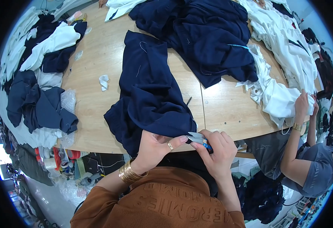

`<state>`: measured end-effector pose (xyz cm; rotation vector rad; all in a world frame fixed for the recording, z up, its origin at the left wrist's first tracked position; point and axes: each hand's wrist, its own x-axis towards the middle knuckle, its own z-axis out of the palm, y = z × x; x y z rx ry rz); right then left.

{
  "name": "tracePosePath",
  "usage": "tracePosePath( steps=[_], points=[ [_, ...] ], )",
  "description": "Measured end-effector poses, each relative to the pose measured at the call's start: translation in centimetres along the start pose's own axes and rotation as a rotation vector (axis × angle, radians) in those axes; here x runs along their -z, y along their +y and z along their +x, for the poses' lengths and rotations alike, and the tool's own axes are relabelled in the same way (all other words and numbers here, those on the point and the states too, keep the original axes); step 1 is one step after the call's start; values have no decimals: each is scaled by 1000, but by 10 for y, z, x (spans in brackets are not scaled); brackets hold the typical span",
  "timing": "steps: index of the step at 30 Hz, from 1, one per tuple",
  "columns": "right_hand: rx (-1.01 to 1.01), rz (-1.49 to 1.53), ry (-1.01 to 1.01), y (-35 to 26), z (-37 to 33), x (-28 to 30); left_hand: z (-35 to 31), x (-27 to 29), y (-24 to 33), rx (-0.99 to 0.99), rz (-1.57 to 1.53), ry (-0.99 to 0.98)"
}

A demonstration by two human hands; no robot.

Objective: Trimming loose threads from the waistband area of garments using thread nippers.

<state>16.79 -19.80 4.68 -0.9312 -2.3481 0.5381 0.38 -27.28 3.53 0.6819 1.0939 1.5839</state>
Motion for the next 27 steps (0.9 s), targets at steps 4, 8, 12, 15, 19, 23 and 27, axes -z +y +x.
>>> tracePosePath(
  steps=[4,8,12,15,19,23,27],
  points=[
    [-6,8,4,1,0,1,2,-1,-1,-5,9,-9],
    [-21,44,13,1,1,-1,3,-1,-1,-7,29,1],
    [-13,40,44,4,1,-4,4,-2,-1,2,18,6],
    [-111,144,-29,3,-1,-4,2,1,1,6,40,6],
    [-334,490,-113,5,-5,-4,2,0,1,26,26,1],
    [-543,832,-75,2,-4,1,0,2,0,34,16,-10],
    [-526,909,-103,4,-6,2,0,3,1,48,-13,-32]
  ],
)
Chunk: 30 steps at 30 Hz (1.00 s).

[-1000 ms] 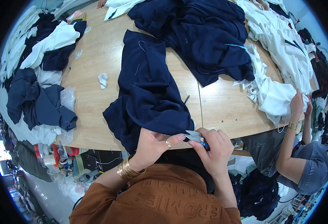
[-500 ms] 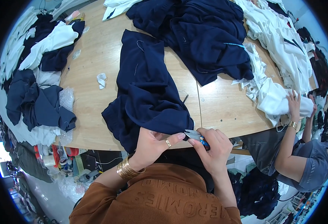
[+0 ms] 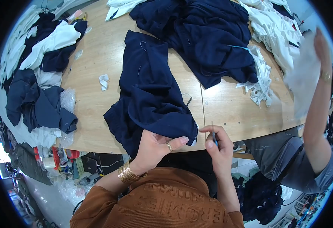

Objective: Trimming loose threads from the waistband area of garments using thread nippers.

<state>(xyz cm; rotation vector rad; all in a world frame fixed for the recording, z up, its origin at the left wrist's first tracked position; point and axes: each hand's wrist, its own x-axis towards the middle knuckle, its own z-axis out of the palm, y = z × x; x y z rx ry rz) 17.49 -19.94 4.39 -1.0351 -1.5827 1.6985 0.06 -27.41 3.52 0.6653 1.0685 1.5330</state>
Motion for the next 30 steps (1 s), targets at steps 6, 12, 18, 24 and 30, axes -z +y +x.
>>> tracePosePath(
  steps=[6,12,18,24,30],
  points=[
    [264,-442,110,2,12,-18,2,6,2,106,52,-196],
    [437,-826,525,1,46,32,6,63,39,-274,816,44],
    [184,-856,422,45,58,38,-34,126,64,-165,1109,472],
    [380,-799,3,43,54,-27,-54,135,50,216,1244,466],
    [388,-709,31,45,72,-18,-36,171,-4,222,1032,481]
  ],
)
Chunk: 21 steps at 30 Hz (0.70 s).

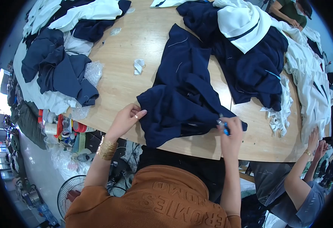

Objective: Trimming loose threads from the waistband area of garments using thread nippers.

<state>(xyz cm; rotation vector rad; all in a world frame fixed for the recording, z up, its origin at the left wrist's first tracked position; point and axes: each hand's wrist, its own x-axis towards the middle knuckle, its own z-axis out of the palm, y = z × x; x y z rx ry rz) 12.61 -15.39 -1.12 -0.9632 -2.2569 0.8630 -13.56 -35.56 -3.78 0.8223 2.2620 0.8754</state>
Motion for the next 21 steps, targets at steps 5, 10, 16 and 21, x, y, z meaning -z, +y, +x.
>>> tracePosePath(
  steps=[5,10,16,21],
  points=[
    [-174,427,125,8,10,38,8,-12,5,4,-186,-179],
    [-565,814,419,15,-5,96,7,5,58,-121,-679,-145],
    [-520,771,513,-7,-16,134,13,38,92,-346,-1013,-152],
    [-536,901,495,-19,-18,149,5,39,114,-352,-1087,-176]
  ],
)
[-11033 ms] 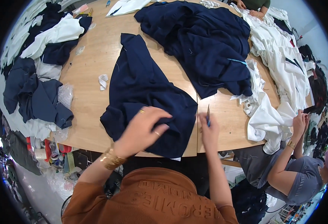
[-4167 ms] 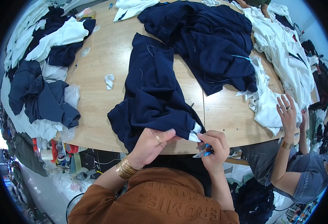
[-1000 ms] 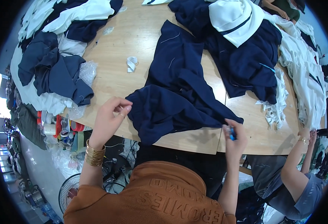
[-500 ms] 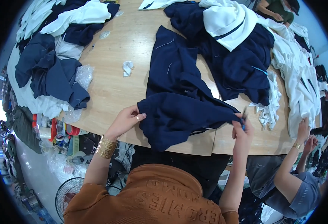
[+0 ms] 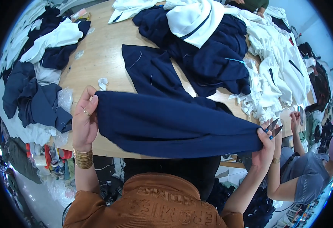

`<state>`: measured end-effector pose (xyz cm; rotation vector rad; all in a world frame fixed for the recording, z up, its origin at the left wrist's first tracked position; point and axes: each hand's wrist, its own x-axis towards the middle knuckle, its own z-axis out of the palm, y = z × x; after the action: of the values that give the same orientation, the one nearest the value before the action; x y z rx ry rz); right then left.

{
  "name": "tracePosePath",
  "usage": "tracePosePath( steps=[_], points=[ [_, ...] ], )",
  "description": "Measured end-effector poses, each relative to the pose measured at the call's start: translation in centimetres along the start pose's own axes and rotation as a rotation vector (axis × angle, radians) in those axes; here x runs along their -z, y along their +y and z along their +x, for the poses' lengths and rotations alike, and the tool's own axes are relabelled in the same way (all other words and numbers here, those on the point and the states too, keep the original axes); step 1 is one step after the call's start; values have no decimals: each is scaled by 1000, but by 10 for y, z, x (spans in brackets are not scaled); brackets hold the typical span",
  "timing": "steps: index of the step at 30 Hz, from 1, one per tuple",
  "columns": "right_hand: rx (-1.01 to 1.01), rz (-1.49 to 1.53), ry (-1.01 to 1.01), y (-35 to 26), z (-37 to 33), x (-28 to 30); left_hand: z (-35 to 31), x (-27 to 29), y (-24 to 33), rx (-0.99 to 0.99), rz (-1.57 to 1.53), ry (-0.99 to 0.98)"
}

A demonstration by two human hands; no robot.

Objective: Trimming loose threads from the waistband area of garments using thread nippers.

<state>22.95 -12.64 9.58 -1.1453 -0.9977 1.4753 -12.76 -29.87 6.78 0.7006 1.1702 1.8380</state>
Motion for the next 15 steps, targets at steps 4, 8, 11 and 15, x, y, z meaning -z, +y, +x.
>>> tracePosePath(
  steps=[4,8,11,15],
  points=[
    [24,30,39,0,2,7,6,-5,-11,17,13,37],
    [11,-34,83,7,7,8,8,-10,-27,50,11,111],
    [-33,-94,95,13,13,9,3,-10,-28,92,17,128],
    [67,-224,59,20,25,20,10,-8,-43,156,32,77]
  ],
)
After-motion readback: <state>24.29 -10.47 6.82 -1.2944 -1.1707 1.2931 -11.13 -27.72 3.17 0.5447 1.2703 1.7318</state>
